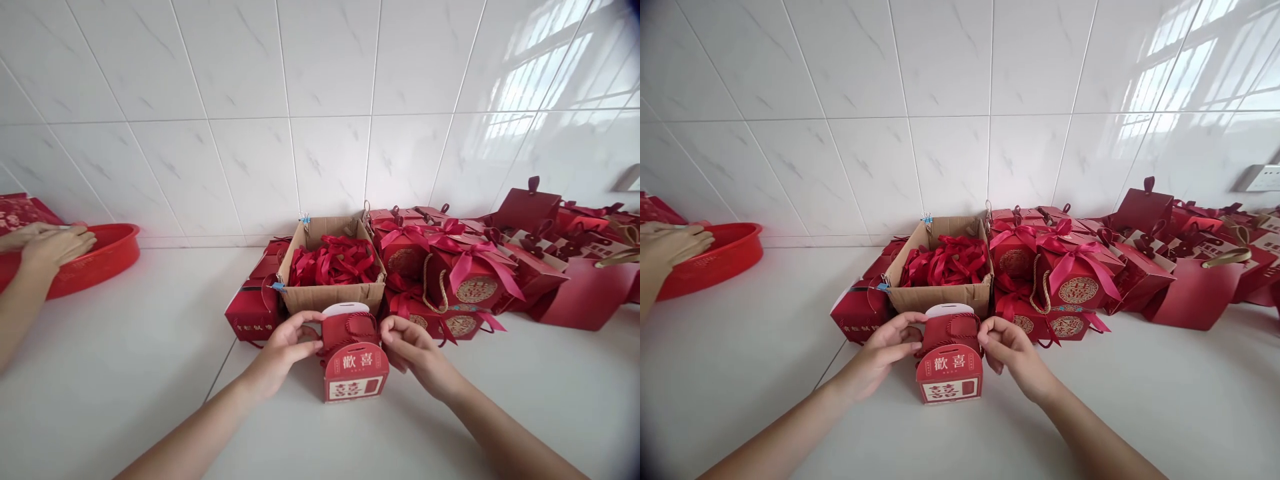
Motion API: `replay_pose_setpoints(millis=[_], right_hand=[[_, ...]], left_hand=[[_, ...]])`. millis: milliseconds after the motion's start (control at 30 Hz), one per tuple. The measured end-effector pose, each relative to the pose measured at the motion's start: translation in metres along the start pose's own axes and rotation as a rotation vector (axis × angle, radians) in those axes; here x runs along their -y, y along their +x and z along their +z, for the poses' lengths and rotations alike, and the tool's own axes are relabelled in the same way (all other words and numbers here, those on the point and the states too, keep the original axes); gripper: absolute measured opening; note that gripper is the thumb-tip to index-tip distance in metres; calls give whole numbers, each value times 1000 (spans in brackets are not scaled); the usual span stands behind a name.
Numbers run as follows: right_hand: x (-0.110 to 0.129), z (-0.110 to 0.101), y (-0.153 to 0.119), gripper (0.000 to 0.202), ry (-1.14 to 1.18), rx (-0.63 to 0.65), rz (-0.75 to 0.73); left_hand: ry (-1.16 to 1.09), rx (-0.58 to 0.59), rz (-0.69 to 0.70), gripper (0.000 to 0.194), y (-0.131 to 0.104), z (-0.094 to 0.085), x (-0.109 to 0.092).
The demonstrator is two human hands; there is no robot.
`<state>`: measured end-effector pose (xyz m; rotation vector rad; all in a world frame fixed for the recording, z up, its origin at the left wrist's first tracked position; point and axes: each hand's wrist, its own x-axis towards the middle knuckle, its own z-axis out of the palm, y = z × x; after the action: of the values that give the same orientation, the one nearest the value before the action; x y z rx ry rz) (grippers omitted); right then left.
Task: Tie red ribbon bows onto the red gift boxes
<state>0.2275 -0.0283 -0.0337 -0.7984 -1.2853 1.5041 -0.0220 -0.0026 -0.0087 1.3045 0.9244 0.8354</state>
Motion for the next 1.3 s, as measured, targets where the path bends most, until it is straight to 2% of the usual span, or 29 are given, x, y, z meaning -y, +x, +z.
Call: replay_pose_setpoints(millis=[100,167,300,367,433,533,633,700,767,833,933,1033,1100,1167,1300], right_hand=[[3,-8,-1,27,110,30,-54],[4,-10,-2,28,108,27,-64],[4,-9,-2,22,141,103,74],[4,-9,-1,19,160,129,115],[4,-11,-1,24,160,118,91],[9,-16,-2,26,147,41,9],[19,-23,-4,23,147,-50,-73],[28,-26,-6,22,120,-100,-130],[37,-27,-7,21,0,-195,-174],[44,-26,-9,22,-237,-339,-192],[52,-21,-13,19,-753,-591,-247],[60,-13,-12,12,-1267,-785,-395],[68,-5,-4,10,-1430,-798,-491],[76,4,10,10,-1438,-726,-523],[88,25,54,12,-1415,-523,-366]], left_hand=[[-52,-59,35,26,1,-2,3],[-75,-73,6,29,2,-2,4],[-188,-3,-160,35,4,-1,6],[-218,38,-167,34,5,-2,6],[-70,44,-71,28,7,-4,8],[287,-5,117,21,7,-6,13],[466,-21,228,20,7,-8,18],[695,-32,319,22,7,-11,21],[1001,-48,397,26,8,-14,23],[1211,-57,430,28,10,-18,26],[1317,-57,450,28,10,-23,28],[1344,-41,465,29,9,-24,28],[1352,-27,472,29,8,-21,28],[1351,-15,473,25,7,-18,29],[1336,1,469,21,6,-12,31]])
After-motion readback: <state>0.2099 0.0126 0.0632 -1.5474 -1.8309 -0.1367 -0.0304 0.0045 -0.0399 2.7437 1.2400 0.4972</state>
